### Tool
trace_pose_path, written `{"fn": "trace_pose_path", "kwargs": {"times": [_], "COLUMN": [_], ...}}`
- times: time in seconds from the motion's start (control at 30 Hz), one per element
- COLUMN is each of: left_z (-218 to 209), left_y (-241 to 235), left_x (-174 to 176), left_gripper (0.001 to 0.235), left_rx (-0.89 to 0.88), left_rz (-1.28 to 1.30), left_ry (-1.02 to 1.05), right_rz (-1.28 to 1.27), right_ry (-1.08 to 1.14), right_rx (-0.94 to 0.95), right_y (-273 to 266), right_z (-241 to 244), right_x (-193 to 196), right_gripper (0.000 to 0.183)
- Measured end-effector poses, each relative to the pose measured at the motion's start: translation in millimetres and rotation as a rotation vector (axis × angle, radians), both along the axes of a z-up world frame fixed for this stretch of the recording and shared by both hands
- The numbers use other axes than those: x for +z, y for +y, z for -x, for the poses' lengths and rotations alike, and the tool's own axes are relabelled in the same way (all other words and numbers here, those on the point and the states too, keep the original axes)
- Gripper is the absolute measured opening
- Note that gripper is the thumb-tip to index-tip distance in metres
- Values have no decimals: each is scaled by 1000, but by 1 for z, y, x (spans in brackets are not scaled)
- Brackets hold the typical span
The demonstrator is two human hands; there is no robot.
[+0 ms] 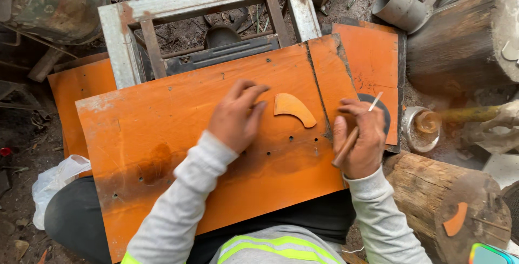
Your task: The person uses a handheld awl to punch holes along the curved edge of an orange material piece. They repeatedly reposition the piece and align the tool to create a series of holes.
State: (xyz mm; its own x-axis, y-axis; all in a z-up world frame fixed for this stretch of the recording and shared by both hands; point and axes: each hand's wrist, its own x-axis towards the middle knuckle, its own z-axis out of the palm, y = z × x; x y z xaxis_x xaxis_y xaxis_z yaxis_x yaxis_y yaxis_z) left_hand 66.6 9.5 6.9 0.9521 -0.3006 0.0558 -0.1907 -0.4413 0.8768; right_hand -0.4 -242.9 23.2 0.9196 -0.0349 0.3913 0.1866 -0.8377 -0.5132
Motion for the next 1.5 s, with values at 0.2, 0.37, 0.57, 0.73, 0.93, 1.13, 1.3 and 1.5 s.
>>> {"fn": "trace_pose_path", "kwargs": {"times": [0.2, 0.37, 0.57, 0.73, 0.93, 1.13, 1.3, 1.5], "left_z": [52, 103, 117, 111, 74, 44, 38, 39], "left_y": [114, 187, 213, 211, 108, 27, 14, 16], "left_x": [14, 7, 0, 9, 1, -10, -21, -29], "left_gripper": [27, 43, 57, 47, 25, 33, 25, 25], "left_rx": [452, 718, 764, 750, 357, 73, 24, 38], "left_rz": [-433, -631, -629, -708, -319, -333, -377, -360], "left_ry": [-252, -116, 57, -43, -281, -347, -336, -358], "right_rz": [-11, -110, -111, -16, 23, 38, 12, -8], "right_ry": [92, 105, 123, 113, 50, 75, 102, 129], "right_rx": [-47, -112, -49, 10, 271, 310, 326, 340], "right_y": [-7, 0, 14, 15, 47, 56, 55, 54], "right_z": [-1, 2, 2, 2, -1, 4, 14, 19], "right_x": [-5, -5, -4, -3, -20, -12, -9, -7], "right_gripper": [23, 23, 22, 22, 23, 25, 29, 33]}}
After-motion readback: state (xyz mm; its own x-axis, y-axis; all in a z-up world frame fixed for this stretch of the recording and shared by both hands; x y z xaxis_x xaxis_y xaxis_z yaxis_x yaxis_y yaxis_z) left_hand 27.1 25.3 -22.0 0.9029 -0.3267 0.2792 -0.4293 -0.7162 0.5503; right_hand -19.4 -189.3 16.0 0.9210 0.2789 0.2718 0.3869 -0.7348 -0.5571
